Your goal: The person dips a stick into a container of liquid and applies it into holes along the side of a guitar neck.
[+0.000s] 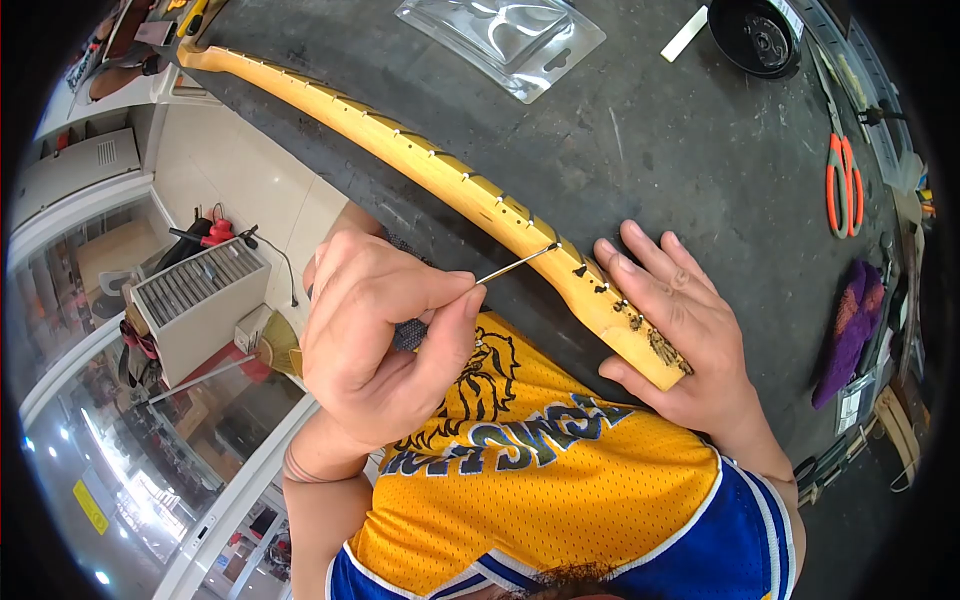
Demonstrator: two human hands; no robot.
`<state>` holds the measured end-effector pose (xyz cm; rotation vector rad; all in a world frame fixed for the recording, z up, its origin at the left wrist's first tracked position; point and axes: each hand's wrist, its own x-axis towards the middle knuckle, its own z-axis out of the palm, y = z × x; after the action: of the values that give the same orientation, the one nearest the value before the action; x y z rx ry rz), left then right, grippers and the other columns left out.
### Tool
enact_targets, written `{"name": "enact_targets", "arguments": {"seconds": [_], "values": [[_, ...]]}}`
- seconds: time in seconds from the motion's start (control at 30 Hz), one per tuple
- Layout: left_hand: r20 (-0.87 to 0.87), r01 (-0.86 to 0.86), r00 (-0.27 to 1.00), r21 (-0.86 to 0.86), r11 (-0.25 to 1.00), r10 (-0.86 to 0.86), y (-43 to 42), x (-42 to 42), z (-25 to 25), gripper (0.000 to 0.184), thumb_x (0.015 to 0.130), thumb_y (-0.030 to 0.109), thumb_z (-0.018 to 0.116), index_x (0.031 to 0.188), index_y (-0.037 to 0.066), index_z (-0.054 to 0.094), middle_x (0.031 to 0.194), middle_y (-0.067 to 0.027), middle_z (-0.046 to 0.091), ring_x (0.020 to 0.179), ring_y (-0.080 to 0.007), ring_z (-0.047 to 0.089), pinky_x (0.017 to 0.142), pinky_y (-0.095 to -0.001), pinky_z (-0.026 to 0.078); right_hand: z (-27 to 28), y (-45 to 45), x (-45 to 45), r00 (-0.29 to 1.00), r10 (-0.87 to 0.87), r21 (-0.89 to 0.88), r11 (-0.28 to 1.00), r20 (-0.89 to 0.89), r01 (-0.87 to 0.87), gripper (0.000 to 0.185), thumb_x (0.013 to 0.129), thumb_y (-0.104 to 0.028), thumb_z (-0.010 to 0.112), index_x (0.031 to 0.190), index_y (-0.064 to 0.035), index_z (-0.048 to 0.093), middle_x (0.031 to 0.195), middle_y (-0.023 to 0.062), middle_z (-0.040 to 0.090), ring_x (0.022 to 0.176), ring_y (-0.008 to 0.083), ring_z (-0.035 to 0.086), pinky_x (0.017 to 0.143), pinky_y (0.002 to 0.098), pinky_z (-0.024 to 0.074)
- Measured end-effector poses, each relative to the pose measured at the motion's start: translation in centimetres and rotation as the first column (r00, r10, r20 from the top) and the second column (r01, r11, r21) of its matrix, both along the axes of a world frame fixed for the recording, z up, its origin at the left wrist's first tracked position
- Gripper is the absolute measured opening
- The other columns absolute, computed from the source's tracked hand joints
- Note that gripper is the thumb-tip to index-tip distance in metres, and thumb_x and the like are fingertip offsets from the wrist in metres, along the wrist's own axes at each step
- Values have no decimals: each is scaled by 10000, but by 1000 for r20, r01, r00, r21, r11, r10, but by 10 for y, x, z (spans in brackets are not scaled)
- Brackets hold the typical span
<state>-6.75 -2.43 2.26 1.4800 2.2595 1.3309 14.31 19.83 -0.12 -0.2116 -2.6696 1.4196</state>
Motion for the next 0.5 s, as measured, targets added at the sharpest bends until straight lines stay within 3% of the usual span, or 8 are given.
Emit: {"name": "enact_targets", "arguments": {"seconds": [0.13, 0.23, 0.37, 0.43, 0.5], "values": [[-59, -28, 998, 31, 999, 30, 2, 1, -2, 280, 809, -79, 908, 1034, 45, 797, 855, -47, 754, 759, -224, 641, 763, -382, 427, 0, 0, 0, 1000, -4, 1, 1000, 5, 4, 872, 835, -226, 999, 1631, -105, 663, 1614, 134, 713, 1587, 395, 589, 1348, 580, 395], [-64, 16, 998, 5, 1000, -16, 1, 1, 1, 223, 872, -111, 863, 1040, -16, 751, 902, -97, 723, 829, -231, 602, 790, -357, 464, 0, -1, 0, 1000, -8, -2, 1000, 7, 8, 873, 836, -230, 1000, 1633, -112, 663, 1612, 130, 715, 1586, 393, 591, 1348, 581, 397], [-66, 8, 998, 5, 1000, -8, 0, 1, 0, 225, 871, -112, 864, 1038, -15, 749, 905, -99, 725, 829, -230, 604, 790, -358, 465, 0, -1, 0, 1000, -10, -3, 1000, 8, 10, 873, 839, -233, 1000, 1635, -115, 662, 1613, 127, 715, 1584, 393, 592, 1348, 582, 397], [-93, -25, 995, 38, 999, 29, 1, 1, -3, 307, 792, -92, 912, 1042, 44, 797, 867, -53, 757, 766, -235, 646, 763, -383, 426, -1, -1, 0, 1000, -7, 3, 1000, 6, 7, 873, 841, -233, 1000, 1637, -116, 661, 1616, 125, 713, 1584, 391, 592, 1347, 582, 398], [-98, -5, 995, 20, 1000, 7, 1, 1, 0, 267, 831, -102, 889, 1040, 16, 772, 885, -74, 741, 794, -232, 625, 774, -371, 445, -1, -1, 0, 1000, -7, 1, 1000, 6, 7, 875, 840, -234, 1000, 1637, -116, 661, 1617, 125, 712, 1584, 391, 593, 1348, 581, 398]]}}
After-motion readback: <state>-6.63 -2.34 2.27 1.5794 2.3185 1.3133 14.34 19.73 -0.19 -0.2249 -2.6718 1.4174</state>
